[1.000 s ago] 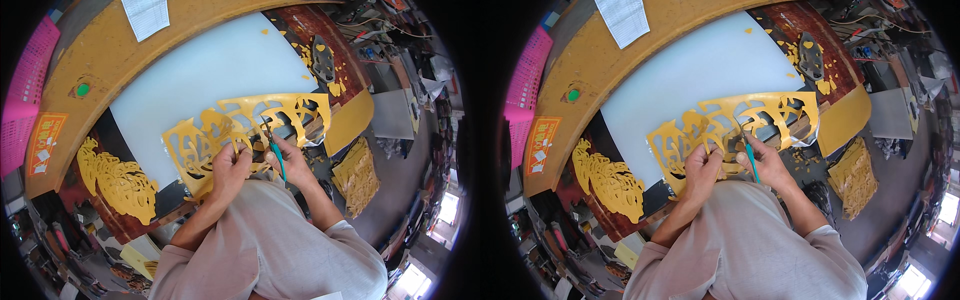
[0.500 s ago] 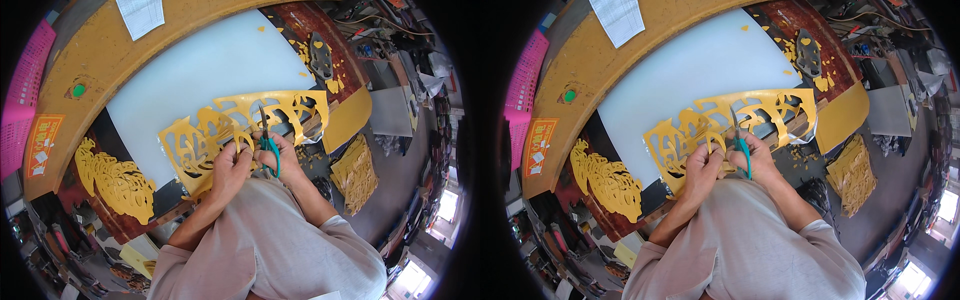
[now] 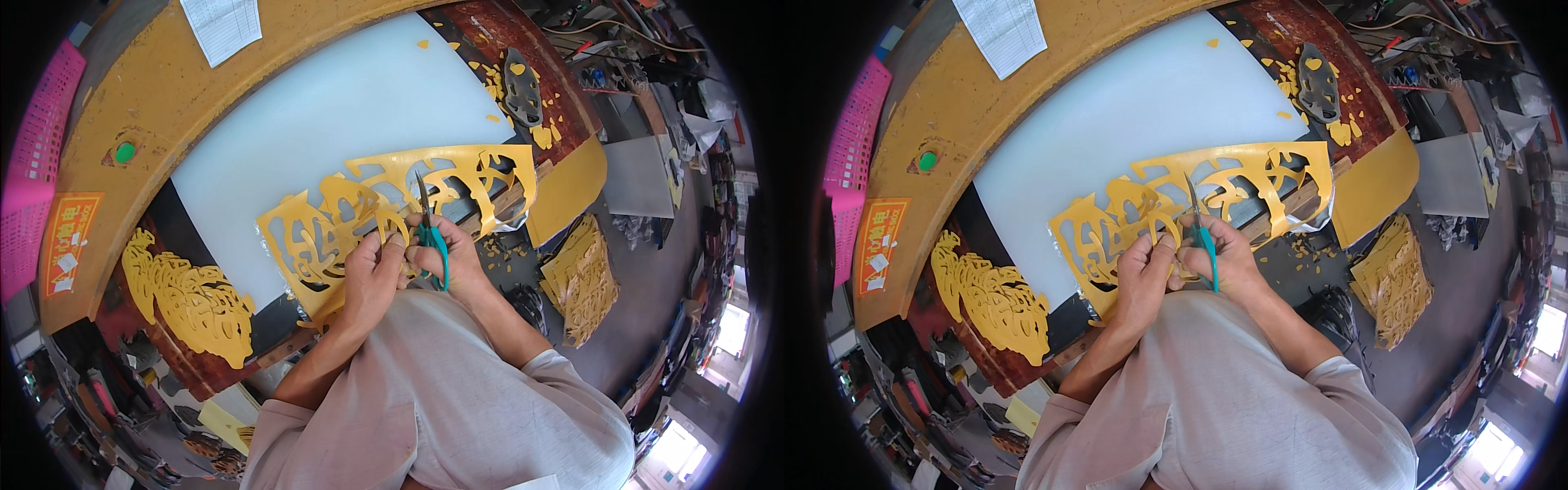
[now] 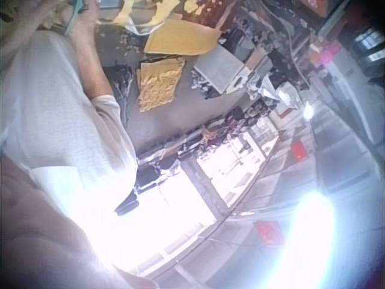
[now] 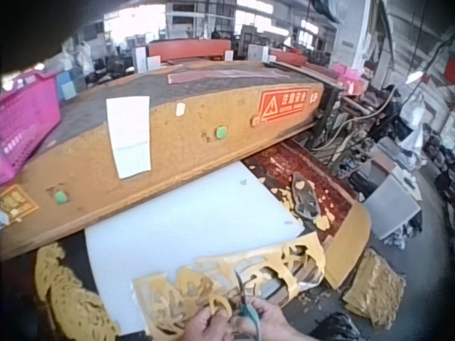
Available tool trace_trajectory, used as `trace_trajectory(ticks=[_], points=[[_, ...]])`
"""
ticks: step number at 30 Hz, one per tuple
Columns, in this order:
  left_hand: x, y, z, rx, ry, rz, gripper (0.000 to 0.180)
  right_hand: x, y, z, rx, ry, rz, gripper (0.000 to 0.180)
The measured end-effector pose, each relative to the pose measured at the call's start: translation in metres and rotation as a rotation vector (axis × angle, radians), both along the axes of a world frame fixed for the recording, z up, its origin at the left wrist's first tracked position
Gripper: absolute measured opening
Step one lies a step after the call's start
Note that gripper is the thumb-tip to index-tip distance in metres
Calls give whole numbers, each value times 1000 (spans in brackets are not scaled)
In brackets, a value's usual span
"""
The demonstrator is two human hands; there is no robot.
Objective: The person trims the edges of yellow decorative cutouts using scissors, then stacks and aligns them on a workbench. They place the stacked cutouts into a clear plastic bag and tie it shut. The finished package is set aside on the bench.
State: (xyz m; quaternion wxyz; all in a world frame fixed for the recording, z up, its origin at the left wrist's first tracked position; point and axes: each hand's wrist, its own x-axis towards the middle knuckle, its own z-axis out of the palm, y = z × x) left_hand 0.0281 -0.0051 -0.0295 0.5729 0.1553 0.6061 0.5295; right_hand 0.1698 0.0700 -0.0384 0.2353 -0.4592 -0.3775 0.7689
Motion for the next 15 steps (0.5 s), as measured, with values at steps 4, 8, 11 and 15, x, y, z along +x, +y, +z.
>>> trace_trajectory(ticks=[4,8,11,15], points=[[-4,3,-3,99,150,-68,22,0,1,0,-9,1,7,52],[-13,6,-8,154,-55,-11,28,0,1,2,-23,-6,23,51],[-23,6,-13,76,-238,-58,32,2,2,6,-55,18,21,50],[-38,9,-21,144,-723,-122,31,12,13,11,-18,-44,175,49]])
